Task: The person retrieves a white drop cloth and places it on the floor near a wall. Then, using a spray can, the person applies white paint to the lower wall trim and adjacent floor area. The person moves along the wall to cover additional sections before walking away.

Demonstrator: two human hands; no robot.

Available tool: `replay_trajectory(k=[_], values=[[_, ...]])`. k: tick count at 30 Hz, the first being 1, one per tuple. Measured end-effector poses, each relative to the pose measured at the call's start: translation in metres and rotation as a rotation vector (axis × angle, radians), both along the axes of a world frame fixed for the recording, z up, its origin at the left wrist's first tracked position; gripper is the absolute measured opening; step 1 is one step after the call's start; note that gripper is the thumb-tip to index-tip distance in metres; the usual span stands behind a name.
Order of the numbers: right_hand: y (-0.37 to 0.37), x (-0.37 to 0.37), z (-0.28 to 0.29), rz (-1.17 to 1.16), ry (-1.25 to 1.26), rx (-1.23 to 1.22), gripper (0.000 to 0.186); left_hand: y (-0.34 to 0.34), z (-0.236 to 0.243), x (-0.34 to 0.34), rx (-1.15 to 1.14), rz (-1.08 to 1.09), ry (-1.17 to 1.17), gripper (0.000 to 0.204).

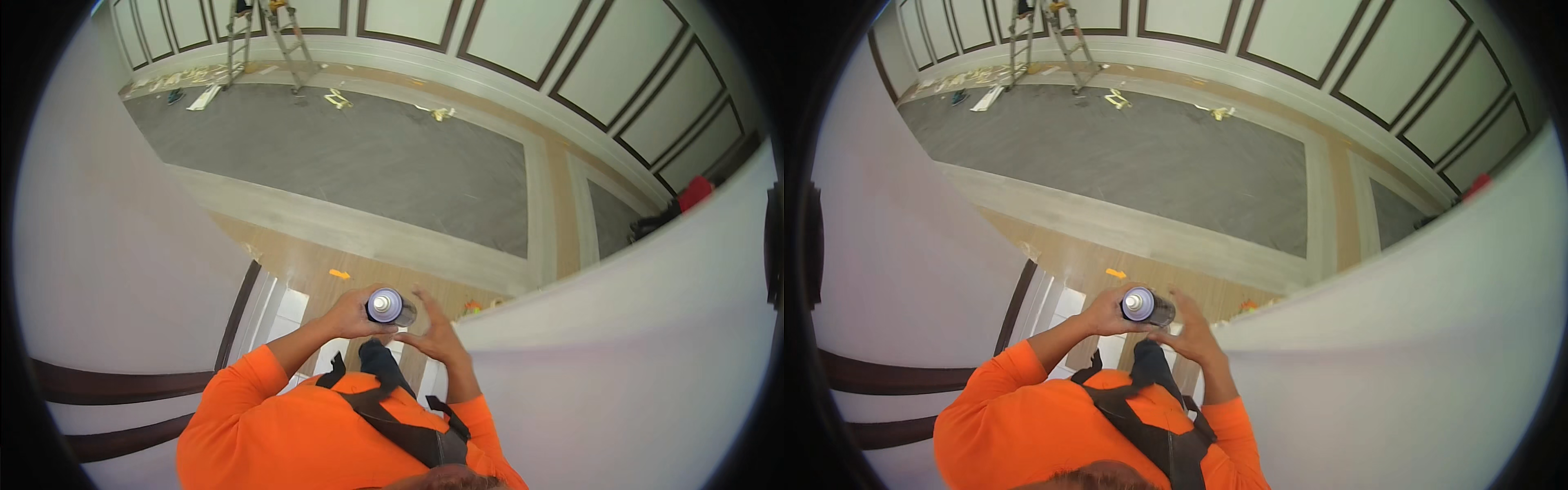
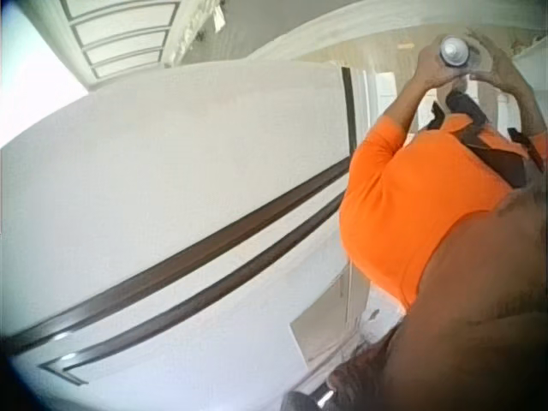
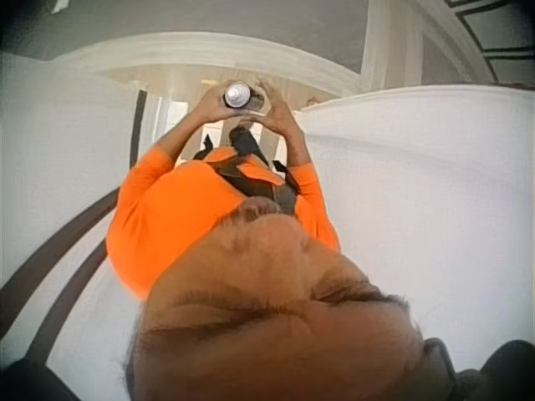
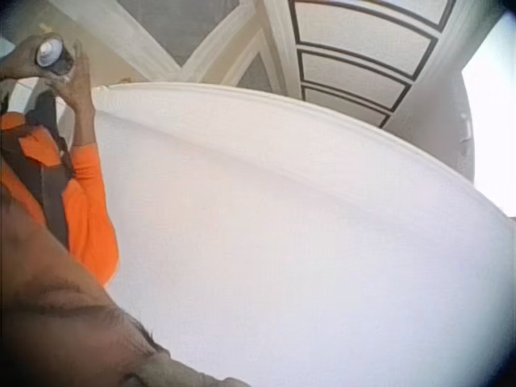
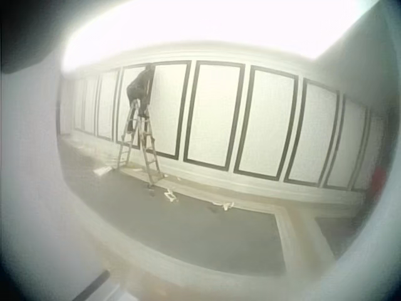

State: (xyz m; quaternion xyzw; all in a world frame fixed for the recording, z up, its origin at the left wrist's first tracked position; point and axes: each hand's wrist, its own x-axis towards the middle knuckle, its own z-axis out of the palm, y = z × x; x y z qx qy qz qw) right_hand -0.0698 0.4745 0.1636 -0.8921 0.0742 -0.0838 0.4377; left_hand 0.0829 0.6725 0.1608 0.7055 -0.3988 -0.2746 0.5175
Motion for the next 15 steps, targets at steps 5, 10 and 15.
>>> replay_trajectory(k=[5,10,15], values=[[-0.051,0.163,-0.004,0.212,-0.102,0.250,0.107,-0.054,0.033,0.098,0.049,0.166,0.012,0.084],[-0.113,0.283,0.029,0.318,-0.125,0.371,0.100,-0.076,0.036,0.179,-0.226,0.669,0.207,0.088],[-0.162,0.348,0.013,0.358,-0.102,0.281,0.099,-0.146,0.020,0.272,-0.885,0.856,0.686,0.064]])
